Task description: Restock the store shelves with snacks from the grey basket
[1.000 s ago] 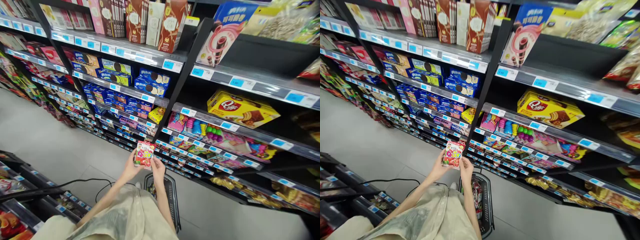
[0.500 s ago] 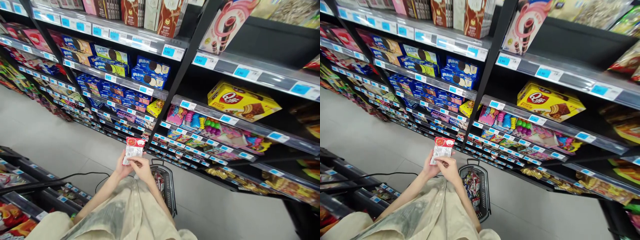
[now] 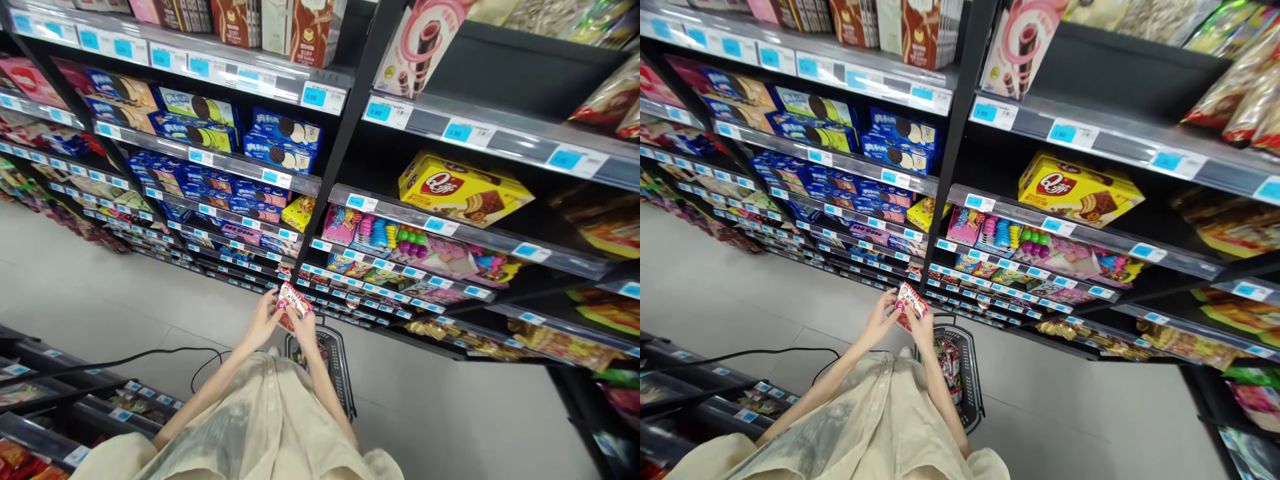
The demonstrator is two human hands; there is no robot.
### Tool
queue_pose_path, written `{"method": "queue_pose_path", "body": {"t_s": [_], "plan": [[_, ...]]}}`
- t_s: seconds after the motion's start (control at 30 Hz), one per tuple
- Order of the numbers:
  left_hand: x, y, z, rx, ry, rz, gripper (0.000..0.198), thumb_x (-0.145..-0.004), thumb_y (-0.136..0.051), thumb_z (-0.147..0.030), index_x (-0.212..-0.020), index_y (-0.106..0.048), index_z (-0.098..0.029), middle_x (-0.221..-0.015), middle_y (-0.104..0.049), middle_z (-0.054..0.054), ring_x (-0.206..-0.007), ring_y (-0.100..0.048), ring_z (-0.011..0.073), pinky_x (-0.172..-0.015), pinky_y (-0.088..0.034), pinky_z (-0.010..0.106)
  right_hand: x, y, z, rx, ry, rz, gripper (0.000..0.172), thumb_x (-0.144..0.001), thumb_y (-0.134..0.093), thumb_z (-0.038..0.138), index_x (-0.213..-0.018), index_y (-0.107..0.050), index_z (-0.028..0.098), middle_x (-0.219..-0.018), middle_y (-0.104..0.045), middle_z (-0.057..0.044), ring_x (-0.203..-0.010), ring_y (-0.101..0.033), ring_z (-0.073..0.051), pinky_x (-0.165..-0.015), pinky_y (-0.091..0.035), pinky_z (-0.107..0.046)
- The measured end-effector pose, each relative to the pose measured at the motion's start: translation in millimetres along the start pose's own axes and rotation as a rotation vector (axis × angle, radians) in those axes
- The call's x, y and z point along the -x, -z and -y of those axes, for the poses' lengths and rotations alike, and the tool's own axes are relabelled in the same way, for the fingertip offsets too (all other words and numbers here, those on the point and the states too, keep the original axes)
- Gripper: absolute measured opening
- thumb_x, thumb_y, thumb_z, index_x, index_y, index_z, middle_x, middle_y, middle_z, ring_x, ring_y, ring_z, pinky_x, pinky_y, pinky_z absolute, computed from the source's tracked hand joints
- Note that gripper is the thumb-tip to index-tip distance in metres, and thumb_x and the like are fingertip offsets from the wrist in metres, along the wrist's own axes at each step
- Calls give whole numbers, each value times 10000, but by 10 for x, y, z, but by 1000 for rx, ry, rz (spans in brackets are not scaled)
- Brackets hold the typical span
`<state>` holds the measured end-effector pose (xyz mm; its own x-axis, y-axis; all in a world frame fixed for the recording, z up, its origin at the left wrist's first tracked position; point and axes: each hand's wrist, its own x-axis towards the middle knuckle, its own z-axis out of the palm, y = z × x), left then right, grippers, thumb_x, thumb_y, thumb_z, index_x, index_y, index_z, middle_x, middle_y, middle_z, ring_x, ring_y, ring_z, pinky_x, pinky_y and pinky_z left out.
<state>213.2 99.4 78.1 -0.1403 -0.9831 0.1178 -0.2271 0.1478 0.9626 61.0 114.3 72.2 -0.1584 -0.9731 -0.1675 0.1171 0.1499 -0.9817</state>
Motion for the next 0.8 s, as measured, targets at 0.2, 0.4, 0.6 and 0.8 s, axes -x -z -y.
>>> {"method": "queue_pose_path", "body": {"t_s": [0.2, 0.4, 0.6, 0.8], "plan": [[-206, -1, 13, -239, -71, 313, 513, -796, -720, -213, -1302, -681, -279, -1346, -652, 84, -1267, -612, 270, -1119, -460, 412, 49, 398, -118, 503, 106, 139, 227, -817, -727, 297, -1007, -793, 192, -930, -809, -45, -844, -732, -240, -825, -538, -317], [-452, -19, 159, -415, 65, 899, 473, -693, -739, -171, -1159, -770, -246, -1023, -798, 23, -949, -723, 252, -893, -520, 308, 166, 349, -289, 551, 79, 162, 171, -840, -677, 181, -946, -808, 209, -911, -807, -54, -895, -739, -267, -789, -496, -288], [-718, -334, 406, -388, 300, 1101, 434, -587, -818, -237, -1016, -774, -186, -860, -765, 3, -810, -682, 220, -782, -529, 295, 218, 396, -548, 581, 24, -88, 108, -895, -670, 213, -970, -746, 194, -986, -754, -69, -900, -687, -211, -801, -462, -268], [-698, -868, 719, -397, 508, 1382, 349, -602, -835, -313, -911, -761, -165, -742, -718, -3, -682, -666, 196, -619, -553, 287, 292, 488, -1062, 690, -162, -254, 124, -951, -653, 247, -861, -719, 193, -938, -740, -75, -971, -637, -257, -861, -444, -328]]}}
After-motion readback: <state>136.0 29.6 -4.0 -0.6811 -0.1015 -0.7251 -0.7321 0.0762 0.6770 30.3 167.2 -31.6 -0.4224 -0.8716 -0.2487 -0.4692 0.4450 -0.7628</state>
